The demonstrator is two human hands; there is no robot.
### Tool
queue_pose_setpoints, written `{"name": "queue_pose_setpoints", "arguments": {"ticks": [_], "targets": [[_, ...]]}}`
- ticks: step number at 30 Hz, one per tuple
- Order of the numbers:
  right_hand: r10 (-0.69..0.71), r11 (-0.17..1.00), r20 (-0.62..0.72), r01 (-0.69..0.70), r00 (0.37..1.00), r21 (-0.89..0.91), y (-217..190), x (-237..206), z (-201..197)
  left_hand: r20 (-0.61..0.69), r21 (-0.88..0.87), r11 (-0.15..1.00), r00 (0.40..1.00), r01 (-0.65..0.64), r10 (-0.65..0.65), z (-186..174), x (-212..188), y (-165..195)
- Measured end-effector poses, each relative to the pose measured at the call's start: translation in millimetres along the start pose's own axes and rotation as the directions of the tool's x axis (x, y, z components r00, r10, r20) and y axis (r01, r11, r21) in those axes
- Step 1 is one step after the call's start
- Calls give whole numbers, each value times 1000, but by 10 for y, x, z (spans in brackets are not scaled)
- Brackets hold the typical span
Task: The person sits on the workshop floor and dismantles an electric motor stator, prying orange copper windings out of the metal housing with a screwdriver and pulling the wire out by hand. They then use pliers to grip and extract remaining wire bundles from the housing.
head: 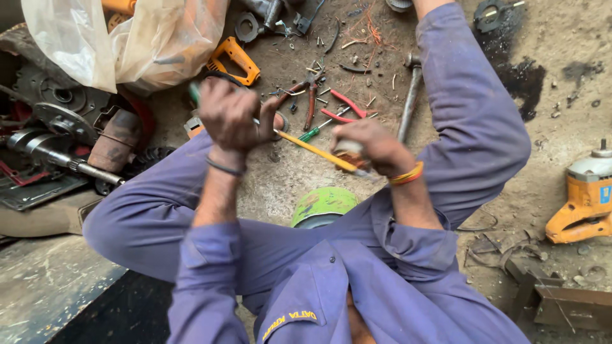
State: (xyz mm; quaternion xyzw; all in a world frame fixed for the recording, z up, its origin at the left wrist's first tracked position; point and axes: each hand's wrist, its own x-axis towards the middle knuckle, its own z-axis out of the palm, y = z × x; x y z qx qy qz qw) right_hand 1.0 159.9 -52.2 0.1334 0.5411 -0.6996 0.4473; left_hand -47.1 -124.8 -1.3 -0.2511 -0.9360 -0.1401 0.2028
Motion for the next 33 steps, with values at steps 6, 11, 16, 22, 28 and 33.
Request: {"name": "queue_pose_setpoints", "arguments": {"ticks": [6,11,16,22,28,33], "targets": [[-504,773,-507,103,699,-626,339,438,81,634,517,552,726,-654,266,-662,707,1330],[-292,641,-786,721,546,263,179,578,-735,614,355,920,700,167,-364,-702,-244,1668],[-195,184,-654,682,731,707,189,409,-1129,608,-252,605,610,755,-509,194,-1124,1609],[-210,211,-646,679,734,703,43,234,-810,655,-377,319,494,870,-573,-80,-1037,1399],[-374,235,-724,814,580,531,-168,0,-526,670,-243,731,655,637,-348,-788,-451,1464],[-440,154,-786,899,434,410,-153,-82,-471,756,-174,702,551,690,-354,-818,-319,1622]]}}
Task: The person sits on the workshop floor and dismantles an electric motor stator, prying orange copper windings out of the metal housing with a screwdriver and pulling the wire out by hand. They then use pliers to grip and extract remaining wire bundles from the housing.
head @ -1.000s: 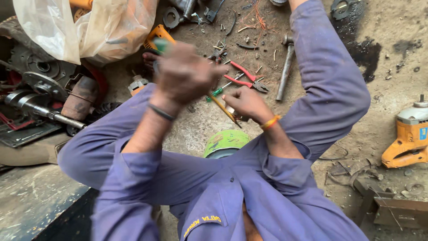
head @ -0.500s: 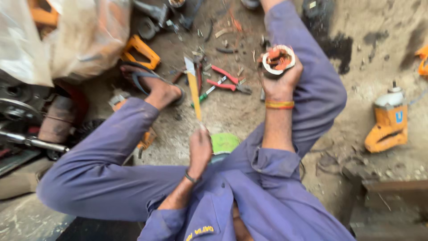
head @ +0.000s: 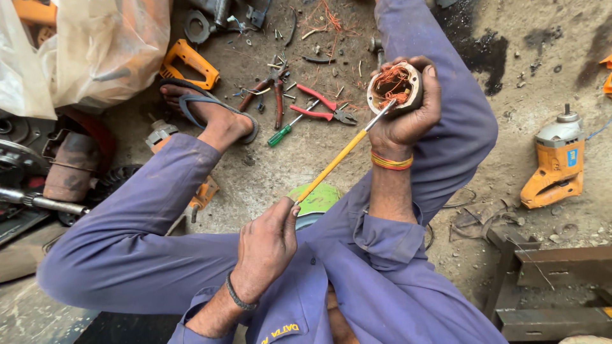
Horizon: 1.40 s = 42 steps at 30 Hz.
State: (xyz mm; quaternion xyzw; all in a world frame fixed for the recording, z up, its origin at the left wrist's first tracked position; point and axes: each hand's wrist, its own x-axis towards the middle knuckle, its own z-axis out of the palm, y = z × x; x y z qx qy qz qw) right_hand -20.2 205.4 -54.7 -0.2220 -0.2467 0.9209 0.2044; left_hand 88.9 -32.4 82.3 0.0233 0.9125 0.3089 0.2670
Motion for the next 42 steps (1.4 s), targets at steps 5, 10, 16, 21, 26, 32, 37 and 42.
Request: {"name": "queue_pose_setpoints", "arguments": {"ticks": [5,10,16,21,26,32,37,42], "targets": [[-162,984,-11,161,987,-82,-13,28,-30,65,-12,999,997,33,-32,-15,-49,38],[-254,953,-1,250,967,-171,-51,47,-84,116,-17,999,992,47,-45,-48,-43,130],[-315,875,192,363,929,-321,-184,78,-118,319,6,987,935,161,-155,-287,-17,244],[-270,863,368,393,890,-318,-286,69,-92,540,-129,961,830,245,-139,-510,43,120],[-402,764,305,500,863,-409,-247,81,-85,827,-417,450,535,790,-172,-172,-20,-1],[-560,692,121,542,820,-477,-206,188,-126,28,10,999,998,-54,53,302,-71,168],[-511,764,114,511,852,-394,-225,214,-153,849,-489,-85,496,868,182,98,0,187],[-533,681,230,574,814,-454,-208,221,-146,250,-360,928,968,95,-2,174,0,228]]}}
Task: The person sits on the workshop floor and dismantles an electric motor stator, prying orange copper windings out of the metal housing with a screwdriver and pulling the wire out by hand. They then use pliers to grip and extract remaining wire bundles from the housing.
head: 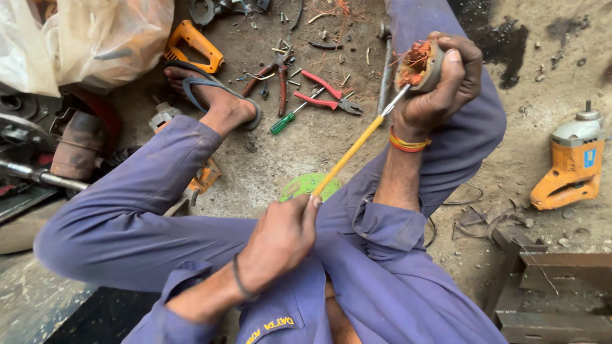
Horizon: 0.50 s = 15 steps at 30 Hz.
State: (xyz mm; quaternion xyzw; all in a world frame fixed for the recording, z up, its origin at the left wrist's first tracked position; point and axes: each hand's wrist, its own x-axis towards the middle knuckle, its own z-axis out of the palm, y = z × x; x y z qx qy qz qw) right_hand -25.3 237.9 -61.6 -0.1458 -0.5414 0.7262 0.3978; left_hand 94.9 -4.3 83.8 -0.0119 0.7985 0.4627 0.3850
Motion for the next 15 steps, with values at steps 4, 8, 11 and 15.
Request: {"name": "queue_pose_setpoints", "arguments": {"ticks": [4,8,11,15], "targets": [[-23,1000,-13,23,1000,-17,25,-11,9,388,-474,772,887,424,-249,63,-7,-71],[-22,1000,-41,22,999,9,107,-25,21,748,-587,-225,627,778,216,150,-48,-154],[40,998,-90,-36,995,51,195,-15,14,247,-444,853,952,276,-180,517,90,-204],[56,998,-131,-56,990,1,267,16,-63,-240,97,995,969,-38,60,740,341,-347]]}}
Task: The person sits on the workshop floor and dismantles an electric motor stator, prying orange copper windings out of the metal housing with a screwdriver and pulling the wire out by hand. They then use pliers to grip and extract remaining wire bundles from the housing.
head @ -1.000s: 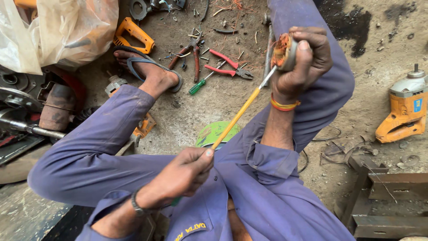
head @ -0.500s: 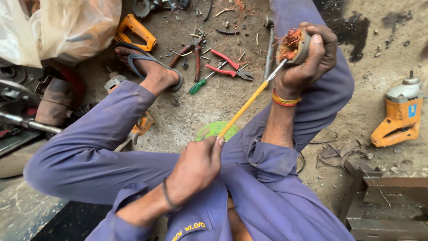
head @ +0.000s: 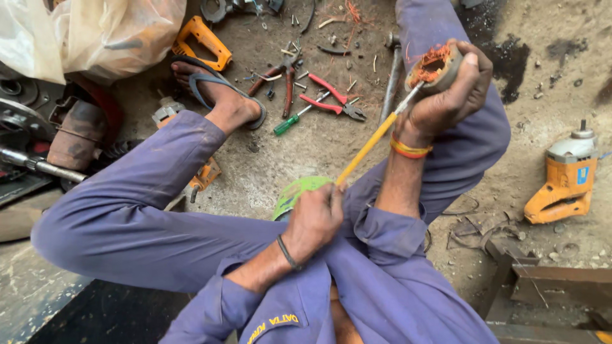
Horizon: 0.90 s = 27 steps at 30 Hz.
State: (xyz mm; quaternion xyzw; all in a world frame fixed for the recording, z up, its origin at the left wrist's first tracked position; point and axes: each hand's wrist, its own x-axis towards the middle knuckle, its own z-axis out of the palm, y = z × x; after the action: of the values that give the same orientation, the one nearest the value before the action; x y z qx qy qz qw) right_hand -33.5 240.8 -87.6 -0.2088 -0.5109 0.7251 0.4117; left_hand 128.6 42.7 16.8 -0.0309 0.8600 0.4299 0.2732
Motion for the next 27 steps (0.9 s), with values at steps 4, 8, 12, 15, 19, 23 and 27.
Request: {"name": "queue_pose_setpoints", "arguments": {"ticks": [4,8,12,15,19,23,27], "targets": [[14,1000,-36,-15,999,-23,10,45,-92,807,-546,380,591,747,-3,-300,-50,51],[-103,994,112,104,988,-10,28,23,-93,819,-482,-140,501,865,278,-582,-126,169],[2,999,28,-4,1000,51,68,-48,25,176,-304,940,979,153,-102,-47,-88,186],[68,988,-16,-65,998,142,11,-55,100,-42,-119,990,996,71,-76,263,16,0],[392,750,205,-441,897,492,-266,-16,83,-25,106,994,1000,20,-18,86,100,-144],[535,488,412,-668,738,562,-561,4,60,1,301,953,999,-36,37,-522,211,-43],[467,416,710,-840,527,349,-658,-71,110,103,538,838,994,-91,42,-1118,205,171]]}}
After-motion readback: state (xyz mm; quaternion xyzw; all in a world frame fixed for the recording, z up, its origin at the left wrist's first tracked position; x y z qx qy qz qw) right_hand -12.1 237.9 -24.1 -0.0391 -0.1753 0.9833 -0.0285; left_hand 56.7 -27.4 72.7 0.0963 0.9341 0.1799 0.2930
